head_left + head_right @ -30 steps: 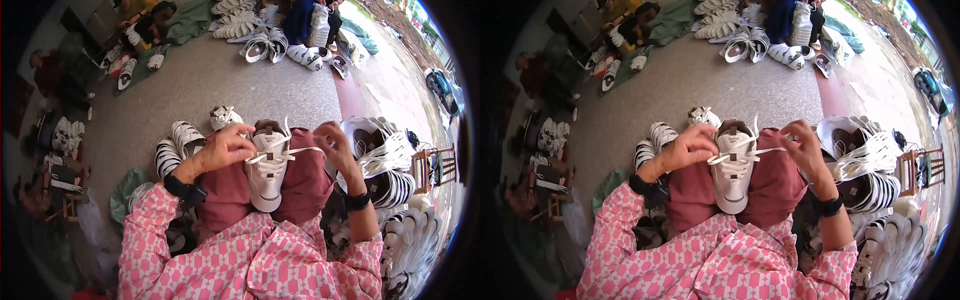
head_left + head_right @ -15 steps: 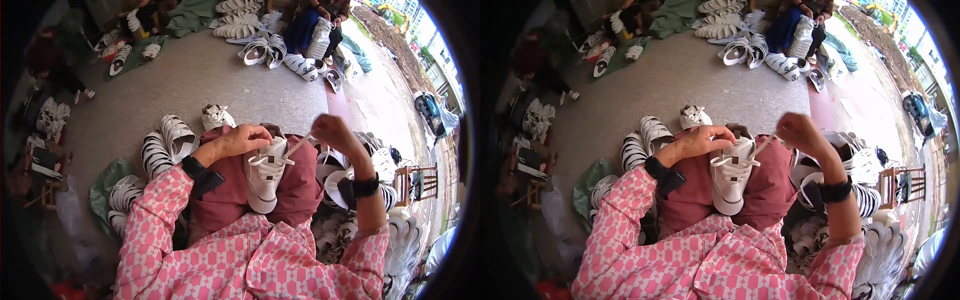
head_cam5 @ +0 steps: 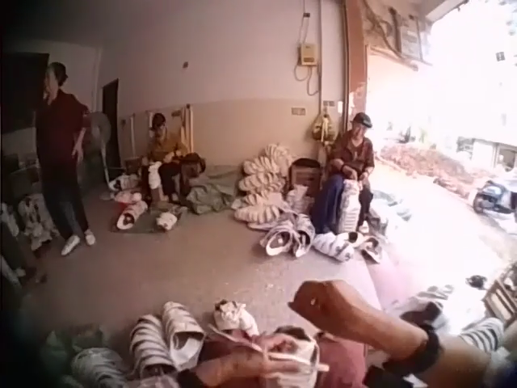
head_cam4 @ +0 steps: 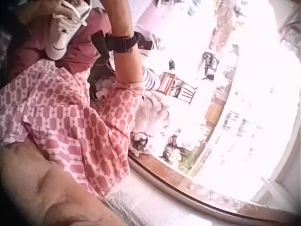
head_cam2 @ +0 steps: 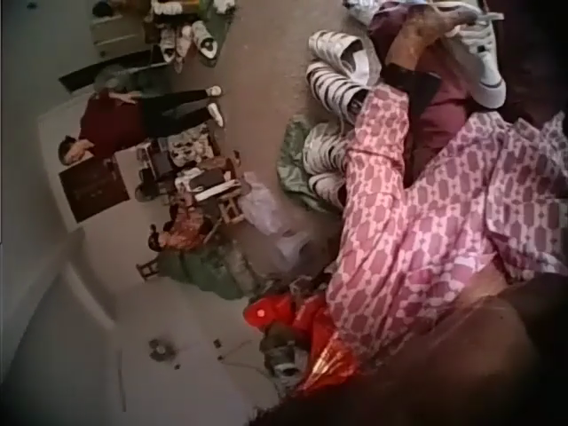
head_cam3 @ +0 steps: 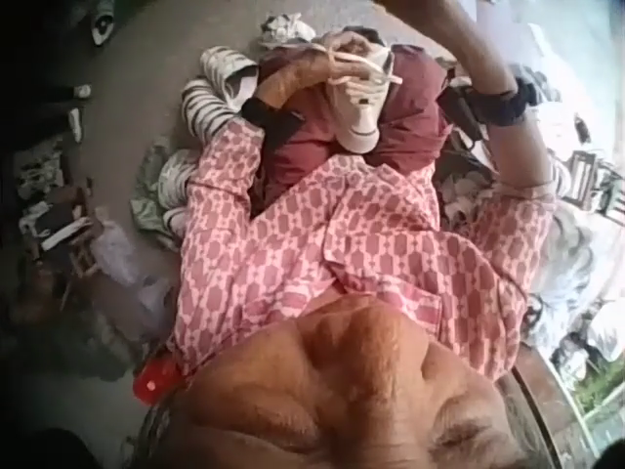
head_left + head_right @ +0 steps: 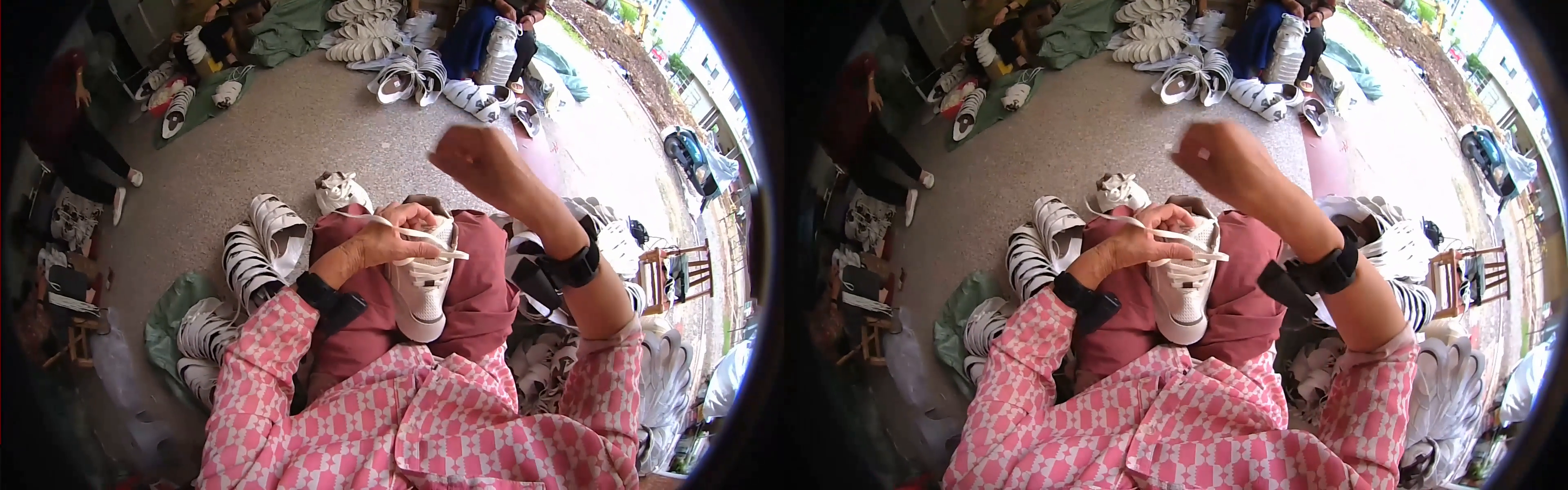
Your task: The recorder is lacing and preparing white shoes in a factory or workshop setting.
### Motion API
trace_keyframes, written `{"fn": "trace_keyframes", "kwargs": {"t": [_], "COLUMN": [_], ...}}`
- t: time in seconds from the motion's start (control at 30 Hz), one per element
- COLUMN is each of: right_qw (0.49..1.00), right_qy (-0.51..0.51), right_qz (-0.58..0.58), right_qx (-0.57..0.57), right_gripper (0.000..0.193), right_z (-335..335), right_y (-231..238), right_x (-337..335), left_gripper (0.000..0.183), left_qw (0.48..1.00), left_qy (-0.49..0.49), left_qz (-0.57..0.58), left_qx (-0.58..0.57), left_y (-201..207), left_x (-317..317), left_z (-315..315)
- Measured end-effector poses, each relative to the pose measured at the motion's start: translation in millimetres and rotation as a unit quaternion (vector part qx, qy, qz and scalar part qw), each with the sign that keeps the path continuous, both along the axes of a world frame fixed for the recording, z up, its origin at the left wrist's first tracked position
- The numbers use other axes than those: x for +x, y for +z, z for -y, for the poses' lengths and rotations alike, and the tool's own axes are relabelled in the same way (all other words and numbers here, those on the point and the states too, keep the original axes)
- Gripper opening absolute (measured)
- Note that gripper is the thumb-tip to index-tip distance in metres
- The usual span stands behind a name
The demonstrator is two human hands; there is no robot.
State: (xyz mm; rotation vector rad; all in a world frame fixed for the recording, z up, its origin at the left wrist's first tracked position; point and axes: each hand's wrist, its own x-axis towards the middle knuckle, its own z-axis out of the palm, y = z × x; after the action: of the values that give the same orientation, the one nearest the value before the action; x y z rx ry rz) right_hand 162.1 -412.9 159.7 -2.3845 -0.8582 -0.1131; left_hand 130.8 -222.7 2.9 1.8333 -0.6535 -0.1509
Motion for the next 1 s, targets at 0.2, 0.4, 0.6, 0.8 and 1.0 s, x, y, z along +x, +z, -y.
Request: {"fn": "trace_keyframes", "kwargs": {"t": [0.2, 0.4, 0.6, 0.8, 1.0], "right_qw": [0.885, 0.840, 0.799, 0.723, 0.720], "right_qy": [-0.142, -0.137, -0.149, -0.146, -0.121], "right_qz": [-0.426, -0.515, -0.553, -0.599, -0.592], "right_qx": [0.125, 0.100, 0.183, 0.311, 0.340], "right_gripper": [0.041, 0.039, 0.031, 0.027, 0.022], "right_z": [59, 49, 60, 74, 98], "right_y": [-84, -108, -113, -119, -123], "right_x": [-3, -4, -8, -11, -30], "left_gripper": [0.040, 0.029, 0.015, 0.023, 0.015], "left_qw": [0.978, 0.977, 0.988, 0.958, 0.975], "left_qy": [0.007, -0.007, 0.006, 0.059, -0.008], "left_qz": [-0.205, -0.204, -0.143, 0.216, 0.125], "left_qx": [-0.028, -0.055, 0.064, 0.177, 0.183], "left_y": [20, 22, 26, 18, 17], "left_x": [1, -6, -4, -9, 0], "left_z": [9, 4, 11, 21, 9]}}
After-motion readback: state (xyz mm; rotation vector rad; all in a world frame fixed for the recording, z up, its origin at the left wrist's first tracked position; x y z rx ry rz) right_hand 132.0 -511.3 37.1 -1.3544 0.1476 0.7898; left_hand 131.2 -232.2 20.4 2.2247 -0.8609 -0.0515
